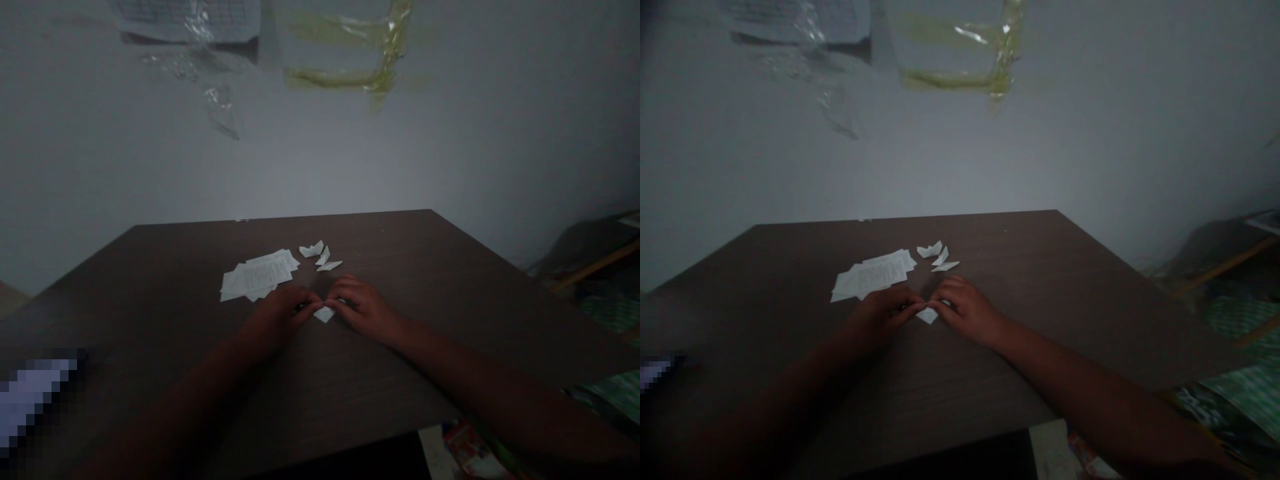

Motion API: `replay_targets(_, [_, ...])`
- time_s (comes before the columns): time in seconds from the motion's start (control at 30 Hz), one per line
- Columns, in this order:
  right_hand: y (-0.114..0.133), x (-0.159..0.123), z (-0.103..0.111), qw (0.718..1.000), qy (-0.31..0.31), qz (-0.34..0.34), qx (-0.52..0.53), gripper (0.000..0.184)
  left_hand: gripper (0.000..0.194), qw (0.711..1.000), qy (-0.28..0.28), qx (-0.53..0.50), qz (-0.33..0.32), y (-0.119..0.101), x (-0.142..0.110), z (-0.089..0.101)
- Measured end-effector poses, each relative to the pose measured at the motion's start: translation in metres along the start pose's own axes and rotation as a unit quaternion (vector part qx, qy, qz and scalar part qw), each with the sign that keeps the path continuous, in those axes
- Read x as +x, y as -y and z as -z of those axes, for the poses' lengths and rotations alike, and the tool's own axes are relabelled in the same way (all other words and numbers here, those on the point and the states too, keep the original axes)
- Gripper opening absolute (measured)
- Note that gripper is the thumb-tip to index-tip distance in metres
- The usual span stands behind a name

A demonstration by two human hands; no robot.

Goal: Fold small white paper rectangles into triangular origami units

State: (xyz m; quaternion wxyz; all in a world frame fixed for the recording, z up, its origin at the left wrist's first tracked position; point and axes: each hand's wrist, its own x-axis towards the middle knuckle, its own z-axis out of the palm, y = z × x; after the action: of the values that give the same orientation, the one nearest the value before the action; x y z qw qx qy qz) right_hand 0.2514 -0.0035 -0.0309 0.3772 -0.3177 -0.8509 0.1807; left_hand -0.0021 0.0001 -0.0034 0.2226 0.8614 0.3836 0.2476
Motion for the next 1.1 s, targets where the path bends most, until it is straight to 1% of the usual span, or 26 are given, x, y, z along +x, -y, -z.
replay_targets(0.13, [0.002, -0.001, 0.000, 1.000, -0.006, 0.016, 0.003, 0.026, 0.021, 1.000, 0.001, -0.003, -0.005, -0.003, -0.001, -0.001])
replay_targets(0.27, [0.002, -0.001, 0.002, 1.000, 0.008, 0.016, -0.014, 0.021, 0.023, 1.000, 0.003, -0.007, -0.028, -0.006, -0.001, -0.002])
replay_targets(0.33, [0.001, -0.001, 0.002, 0.999, 0.010, 0.027, -0.031, 0.020, 0.022, 1.000, 0.000, -0.003, -0.029, -0.007, -0.001, -0.002])
replay_targets(0.47, [-0.004, -0.002, 0.000, 0.995, -0.007, 0.063, -0.080, 0.022, 0.023, 1.000, -0.002, 0.003, -0.009, -0.004, 0.000, -0.004])
replay_targets(0.6, [-0.009, -0.001, -0.001, 0.991, -0.016, 0.076, -0.107, 0.026, 0.025, 1.000, -0.013, 0.014, 0.006, 0.002, 0.002, -0.005])
replay_targets(0.7, [-0.014, -0.001, 0.003, 0.991, -0.019, 0.067, -0.118, 0.025, 0.027, 0.999, -0.017, 0.029, 0.014, 0.007, 0.003, 0.001])
replay_targets(0.77, [-0.019, 0.000, 0.010, 0.990, -0.032, 0.059, -0.123, 0.024, 0.027, 0.999, -0.023, 0.042, 0.026, 0.012, 0.002, 0.009])
replay_targets(0.87, [-0.026, 0.000, 0.020, 0.989, -0.062, 0.049, -0.128, 0.022, 0.028, 0.996, -0.049, 0.063, 0.036, 0.018, 0.002, 0.022])
replay_targets(0.97, [-0.027, 0.000, 0.024, 0.986, -0.070, 0.065, -0.135, 0.020, 0.024, 0.995, -0.077, 0.058, 0.006, 0.017, 0.000, 0.026])
replay_targets(1.07, [-0.021, 0.000, 0.018, 0.982, -0.059, 0.105, -0.143, 0.018, 0.014, 0.993, -0.100, 0.029, -0.064, 0.008, -0.002, 0.017])
replay_targets(1.1, [-0.019, 0.000, 0.016, 0.981, -0.057, 0.114, -0.144, 0.018, 0.013, 0.990, -0.101, 0.025, -0.092, 0.004, -0.003, 0.013])
